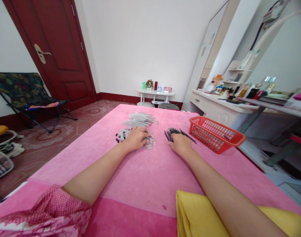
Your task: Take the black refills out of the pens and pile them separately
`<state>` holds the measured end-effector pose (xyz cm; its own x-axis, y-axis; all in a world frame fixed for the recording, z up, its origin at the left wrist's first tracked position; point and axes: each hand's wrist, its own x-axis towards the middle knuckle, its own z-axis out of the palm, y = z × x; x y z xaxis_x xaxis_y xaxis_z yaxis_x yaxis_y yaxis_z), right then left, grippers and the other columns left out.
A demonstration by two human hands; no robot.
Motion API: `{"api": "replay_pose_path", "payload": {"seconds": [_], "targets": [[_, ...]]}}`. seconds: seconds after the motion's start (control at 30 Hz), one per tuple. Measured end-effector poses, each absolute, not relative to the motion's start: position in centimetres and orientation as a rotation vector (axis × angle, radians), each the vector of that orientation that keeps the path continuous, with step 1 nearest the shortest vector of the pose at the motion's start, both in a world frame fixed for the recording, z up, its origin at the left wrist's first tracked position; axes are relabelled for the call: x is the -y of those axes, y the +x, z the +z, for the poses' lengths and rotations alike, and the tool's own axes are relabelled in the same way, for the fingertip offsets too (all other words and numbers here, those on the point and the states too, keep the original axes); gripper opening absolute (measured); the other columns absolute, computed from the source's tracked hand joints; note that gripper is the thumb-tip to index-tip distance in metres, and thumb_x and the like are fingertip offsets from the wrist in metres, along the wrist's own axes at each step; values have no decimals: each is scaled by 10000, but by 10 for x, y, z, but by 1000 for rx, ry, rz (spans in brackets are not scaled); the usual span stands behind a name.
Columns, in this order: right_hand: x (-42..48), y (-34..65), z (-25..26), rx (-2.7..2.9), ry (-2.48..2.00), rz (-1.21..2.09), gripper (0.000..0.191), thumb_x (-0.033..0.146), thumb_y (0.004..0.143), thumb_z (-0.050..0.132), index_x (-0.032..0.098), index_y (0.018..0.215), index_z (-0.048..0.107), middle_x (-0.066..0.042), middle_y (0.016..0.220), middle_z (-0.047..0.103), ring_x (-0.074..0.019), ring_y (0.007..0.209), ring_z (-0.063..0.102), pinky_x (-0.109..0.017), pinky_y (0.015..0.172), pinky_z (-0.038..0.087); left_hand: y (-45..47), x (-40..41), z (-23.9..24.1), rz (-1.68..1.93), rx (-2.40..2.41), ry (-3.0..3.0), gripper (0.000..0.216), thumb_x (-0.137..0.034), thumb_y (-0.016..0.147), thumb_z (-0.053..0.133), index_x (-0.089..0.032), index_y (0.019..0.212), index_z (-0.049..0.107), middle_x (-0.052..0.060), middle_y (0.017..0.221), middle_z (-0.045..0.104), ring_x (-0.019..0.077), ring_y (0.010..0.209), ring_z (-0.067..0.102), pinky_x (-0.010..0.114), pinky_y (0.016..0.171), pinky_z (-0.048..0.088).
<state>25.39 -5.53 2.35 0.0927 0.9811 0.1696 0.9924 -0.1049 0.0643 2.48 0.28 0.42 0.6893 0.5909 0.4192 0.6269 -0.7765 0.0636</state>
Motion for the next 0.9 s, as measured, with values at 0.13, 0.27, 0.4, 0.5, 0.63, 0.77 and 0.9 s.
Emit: {"api": "replay_pose_path", "payload": {"seconds": [0.13, 0.27, 0.4, 0.5, 0.63, 0.77, 0.9], "targets": [[56, 252, 24, 2040, -2288, -238, 230, 325, 782, 530, 178, 883, 675, -114, 928, 683, -267, 888, 639, -334, 721, 467, 27, -4, 3, -634, 1025, -2805, 212, -320, 796, 595, -242, 968, 690, 60, 970, 643, 219, 941, 549, 351, 815, 384], [57, 249, 25, 2039, -2303, -237, 248, 225, 771, 476, 159, 900, 677, -138, 934, 679, -270, 896, 638, -345, 735, 467, 28, -3, 4, -652, 972, -2811, 182, -315, 800, 591, -233, 919, 701, 59, 897, 661, 210, 890, 564, 343, 795, 391], [58, 249, 25, 2043, -2290, -228, 259, 239, 775, 474, 158, 913, 679, -142, 937, 680, -269, 893, 638, -346, 738, 468, 26, -2, 7, -751, 952, -2809, 238, -353, 819, 560, -243, 986, 691, 73, 918, 671, 219, 904, 585, 347, 804, 403], [57, 250, 24, 2064, -2276, -206, 277, 345, 786, 506, 167, 907, 681, -136, 948, 681, -277, 893, 637, -353, 734, 472, 22, -5, 11, -907, 1009, -2788, 282, -364, 833, 532, -223, 1027, 680, 82, 954, 678, 220, 926, 596, 339, 821, 424], [56, 250, 22, 2091, -2268, -197, 268, 326, 799, 499, 167, 917, 679, -140, 975, 676, -273, 914, 635, -348, 739, 471, 12, -13, 18, -1047, 1198, -2697, 242, -316, 835, 514, -218, 944, 707, 58, 925, 700, 194, 873, 614, 302, 802, 445], [55, 251, 20, 2073, -2265, -197, 255, 237, 794, 461, 169, 907, 679, -131, 946, 684, -256, 887, 642, -325, 719, 469, -15, -30, 19, -1168, 1615, -2312, 249, -334, 817, 518, -236, 928, 717, 51, 940, 712, 205, 844, 628, 289, 740, 450], [55, 253, 19, 2060, -2264, -183, 264, 241, 792, 455, 171, 913, 679, -124, 945, 684, -249, 883, 641, -317, 717, 466, -58, -56, 4, -1327, 1977, -2164, 272, -331, 784, 535, -207, 943, 718, 53, 938, 720, 204, 832, 643, 282, 740, 463]]}}
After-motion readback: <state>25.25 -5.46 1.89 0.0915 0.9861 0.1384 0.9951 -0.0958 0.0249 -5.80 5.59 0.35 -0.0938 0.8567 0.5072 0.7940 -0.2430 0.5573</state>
